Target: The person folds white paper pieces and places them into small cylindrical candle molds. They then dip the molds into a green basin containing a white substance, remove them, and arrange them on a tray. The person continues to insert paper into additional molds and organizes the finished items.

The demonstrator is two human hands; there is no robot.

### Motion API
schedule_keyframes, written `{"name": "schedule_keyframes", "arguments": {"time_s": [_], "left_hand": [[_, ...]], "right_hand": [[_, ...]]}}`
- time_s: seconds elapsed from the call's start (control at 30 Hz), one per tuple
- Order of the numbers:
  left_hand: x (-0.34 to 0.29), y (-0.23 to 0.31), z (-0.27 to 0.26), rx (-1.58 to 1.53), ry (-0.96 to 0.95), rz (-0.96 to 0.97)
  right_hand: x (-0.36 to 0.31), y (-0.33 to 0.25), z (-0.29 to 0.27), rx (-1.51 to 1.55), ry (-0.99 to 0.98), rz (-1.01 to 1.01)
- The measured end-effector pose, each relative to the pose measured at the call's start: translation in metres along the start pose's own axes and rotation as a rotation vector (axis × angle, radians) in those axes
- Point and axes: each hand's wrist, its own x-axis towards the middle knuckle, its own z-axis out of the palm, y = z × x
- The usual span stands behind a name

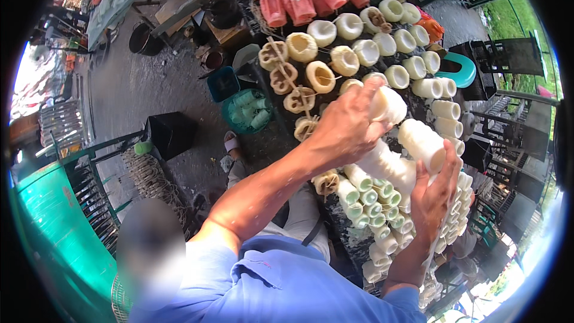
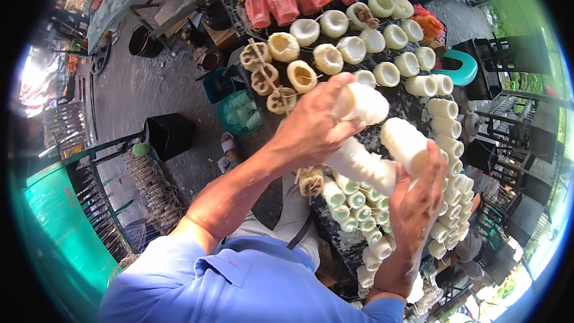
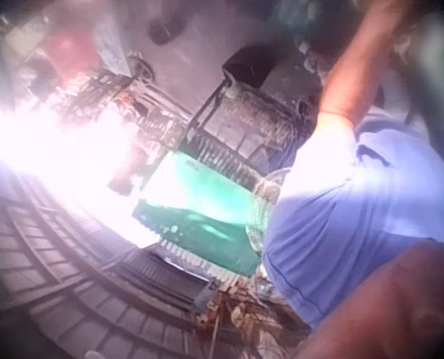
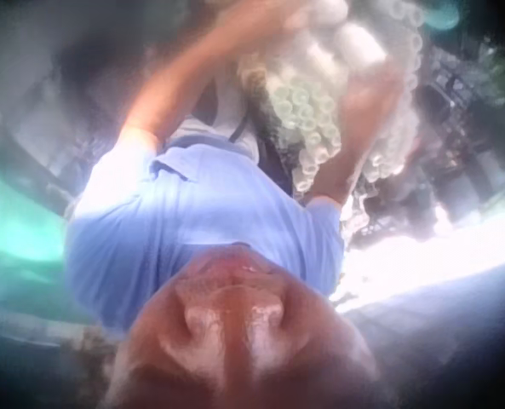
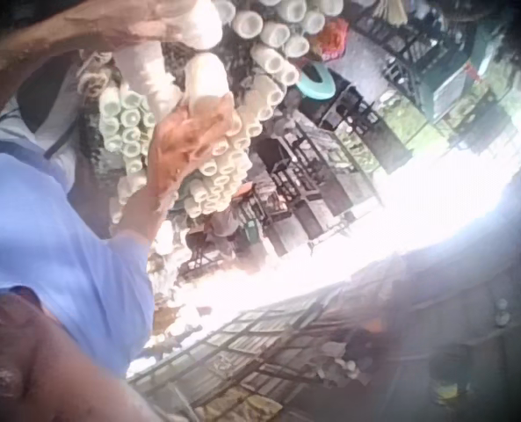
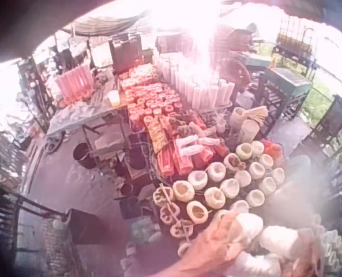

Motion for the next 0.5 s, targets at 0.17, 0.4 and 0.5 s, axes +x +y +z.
{"name": "schedule_keyframes", "arguments": {"time_s": [0.17, 0.4, 0.5], "left_hand": [[-0.086, -0.016, -0.124, 0.131, 0.23, -0.022], [-0.13, -0.164, -0.2, 0.672, 0.189, -0.245], [-0.122, -0.28, -0.202, 0.803, 0.16, -0.129]], "right_hand": [[-0.022, -0.115, 0.018, 0.204, -0.148, -0.186], [-0.046, -0.253, 0.194, 0.297, -0.405, -0.142], [-0.053, -0.274, 0.311, 0.276, -0.401, -0.116]]}}
